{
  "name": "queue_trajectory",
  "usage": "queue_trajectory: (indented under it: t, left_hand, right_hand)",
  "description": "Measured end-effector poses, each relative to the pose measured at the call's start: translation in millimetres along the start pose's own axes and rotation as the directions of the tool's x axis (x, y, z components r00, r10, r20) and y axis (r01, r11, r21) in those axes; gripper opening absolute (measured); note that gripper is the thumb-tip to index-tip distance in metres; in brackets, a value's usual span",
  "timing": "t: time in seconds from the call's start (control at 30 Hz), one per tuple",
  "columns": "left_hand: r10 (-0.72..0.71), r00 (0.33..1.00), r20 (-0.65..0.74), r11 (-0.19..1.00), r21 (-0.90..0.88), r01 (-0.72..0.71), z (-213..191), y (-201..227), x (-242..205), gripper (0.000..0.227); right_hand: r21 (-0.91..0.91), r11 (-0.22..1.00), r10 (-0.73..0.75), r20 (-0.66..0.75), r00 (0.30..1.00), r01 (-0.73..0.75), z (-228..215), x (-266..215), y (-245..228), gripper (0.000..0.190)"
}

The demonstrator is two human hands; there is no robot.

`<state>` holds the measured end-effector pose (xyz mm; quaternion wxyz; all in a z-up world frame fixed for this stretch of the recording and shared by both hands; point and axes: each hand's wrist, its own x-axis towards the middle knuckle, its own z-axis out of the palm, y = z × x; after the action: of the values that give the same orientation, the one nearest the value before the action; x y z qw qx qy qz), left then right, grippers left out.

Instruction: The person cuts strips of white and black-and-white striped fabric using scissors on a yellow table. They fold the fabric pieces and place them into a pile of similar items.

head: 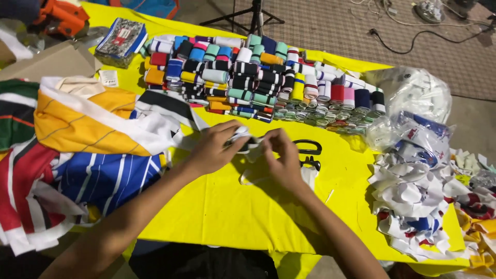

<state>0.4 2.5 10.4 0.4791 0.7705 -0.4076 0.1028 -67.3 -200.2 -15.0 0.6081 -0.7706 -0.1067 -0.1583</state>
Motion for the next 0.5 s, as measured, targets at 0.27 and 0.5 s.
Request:
queue_trajectory:
  t: [0.27, 0.5]
  left_hand:
    - [-0.021, 1.000, 0.016, 0.999, -0.027, 0.021, 41, -4, 11, 0.040]
    - [-0.084, 0.994, -0.072, 0.974, -0.217, 0.067, 40, -13, -2, 0.018]
  right_hand:
    - [-0.057, 0.997, 0.055, -0.095, 0.994, -0.060, -17, -4, 25, 0.005]
    - [-0.087, 0.996, -0.001, -0.069, 0.998, -0.005, -11, -3, 16, 0.015]
